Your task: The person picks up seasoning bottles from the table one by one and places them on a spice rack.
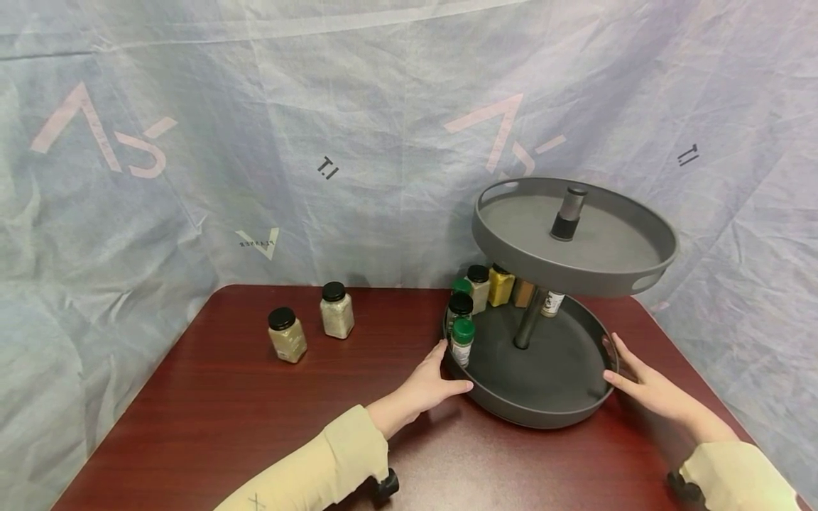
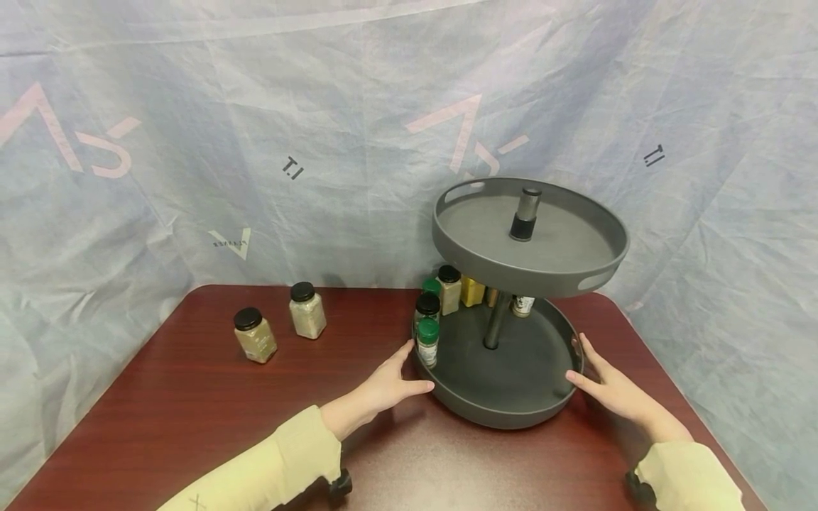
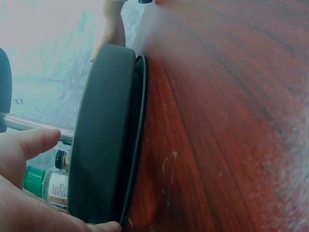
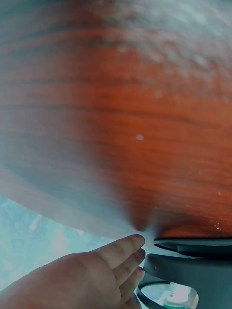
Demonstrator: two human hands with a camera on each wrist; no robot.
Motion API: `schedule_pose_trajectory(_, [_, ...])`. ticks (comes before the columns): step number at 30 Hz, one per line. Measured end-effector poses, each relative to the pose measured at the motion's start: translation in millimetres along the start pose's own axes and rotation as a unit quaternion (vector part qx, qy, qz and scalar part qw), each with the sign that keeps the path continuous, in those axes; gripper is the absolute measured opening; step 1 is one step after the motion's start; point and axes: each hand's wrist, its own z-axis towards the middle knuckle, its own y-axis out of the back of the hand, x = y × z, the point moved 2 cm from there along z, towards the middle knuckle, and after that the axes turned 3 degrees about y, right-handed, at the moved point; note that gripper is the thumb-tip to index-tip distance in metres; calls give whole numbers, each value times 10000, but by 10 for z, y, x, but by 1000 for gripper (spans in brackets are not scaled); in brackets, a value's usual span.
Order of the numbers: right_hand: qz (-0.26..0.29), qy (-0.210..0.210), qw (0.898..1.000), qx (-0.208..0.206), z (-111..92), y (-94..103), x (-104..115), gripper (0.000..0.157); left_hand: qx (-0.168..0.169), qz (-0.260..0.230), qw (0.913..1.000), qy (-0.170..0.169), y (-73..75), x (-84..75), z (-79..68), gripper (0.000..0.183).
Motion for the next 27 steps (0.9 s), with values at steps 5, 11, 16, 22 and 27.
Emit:
schedule_pose_trajectory(5, [-1, -108, 9999, 31, 10, 4, 4, 79, -11, 11, 10000, -23, 9, 17, 15, 91])
schedule_pose_trajectory(11, [-111, -289, 9995, 35, 11, 20, -14, 79, 36, -53, 10000, -4, 37, 21, 50, 91])
schedule_pose_trajectory(16, [-175, -386, 9991, 54, 18, 33, -18, 79, 39, -79, 10000, 37, 60, 24, 100, 90])
schedule_pose_trajectory(22, [-232, -497, 9985, 62, 24, 46, -7, 80, 43, -87, 9999, 51, 93, 44, 168, 90])
schedule_pose_trajectory(27, [-199, -563, 9982, 87, 31, 47, -7, 80, 56, -90, 9999, 64, 111, 55, 204, 90])
